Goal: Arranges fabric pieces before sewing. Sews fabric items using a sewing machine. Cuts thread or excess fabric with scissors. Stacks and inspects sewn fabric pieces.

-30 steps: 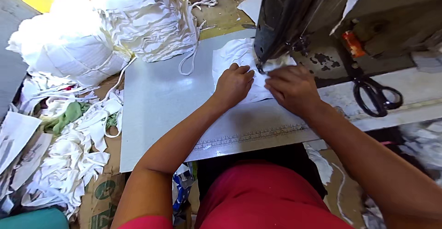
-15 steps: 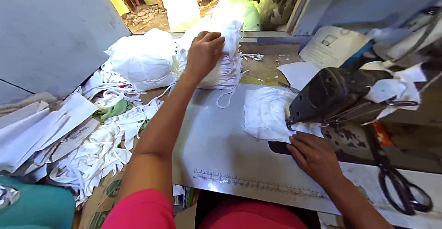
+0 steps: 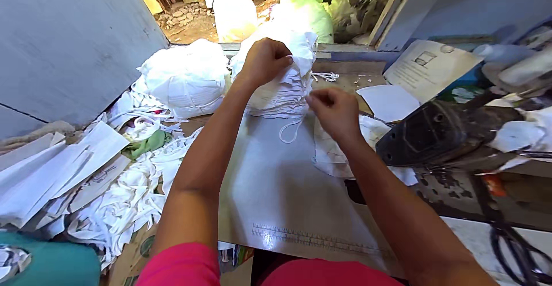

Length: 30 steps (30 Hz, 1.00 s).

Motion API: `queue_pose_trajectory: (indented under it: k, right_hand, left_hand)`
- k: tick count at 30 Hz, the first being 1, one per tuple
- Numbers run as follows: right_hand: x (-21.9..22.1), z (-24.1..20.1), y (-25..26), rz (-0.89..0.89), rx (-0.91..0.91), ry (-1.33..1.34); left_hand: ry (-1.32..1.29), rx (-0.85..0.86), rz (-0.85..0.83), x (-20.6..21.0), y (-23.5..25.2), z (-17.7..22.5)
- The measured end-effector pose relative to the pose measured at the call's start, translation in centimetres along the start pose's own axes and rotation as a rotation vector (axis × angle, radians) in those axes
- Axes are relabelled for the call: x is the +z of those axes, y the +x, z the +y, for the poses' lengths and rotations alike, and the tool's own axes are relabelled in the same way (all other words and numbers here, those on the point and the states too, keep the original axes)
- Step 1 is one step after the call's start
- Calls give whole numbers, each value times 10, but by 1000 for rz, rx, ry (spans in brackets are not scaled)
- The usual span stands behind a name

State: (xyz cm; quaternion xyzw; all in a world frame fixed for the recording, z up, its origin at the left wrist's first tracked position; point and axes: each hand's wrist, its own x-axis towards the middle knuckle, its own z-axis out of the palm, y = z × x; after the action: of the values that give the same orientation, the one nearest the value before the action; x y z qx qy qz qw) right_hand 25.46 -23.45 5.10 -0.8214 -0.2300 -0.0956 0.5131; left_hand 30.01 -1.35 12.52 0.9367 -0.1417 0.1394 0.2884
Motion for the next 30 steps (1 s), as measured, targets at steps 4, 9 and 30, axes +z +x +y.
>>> queue_pose_trajectory:
  k: [4,9,30]
  right_hand:
    - [19,3,63,-45,465,349]
    - [27,8,65,44,398,328]
    - [0,-13,90,253,-398,-315]
  left_hand:
    - [16,24,53,7,-7,-3]
    - [-11,44,56,9,-7,-8]
    - [265,205,149,16,1,-2]
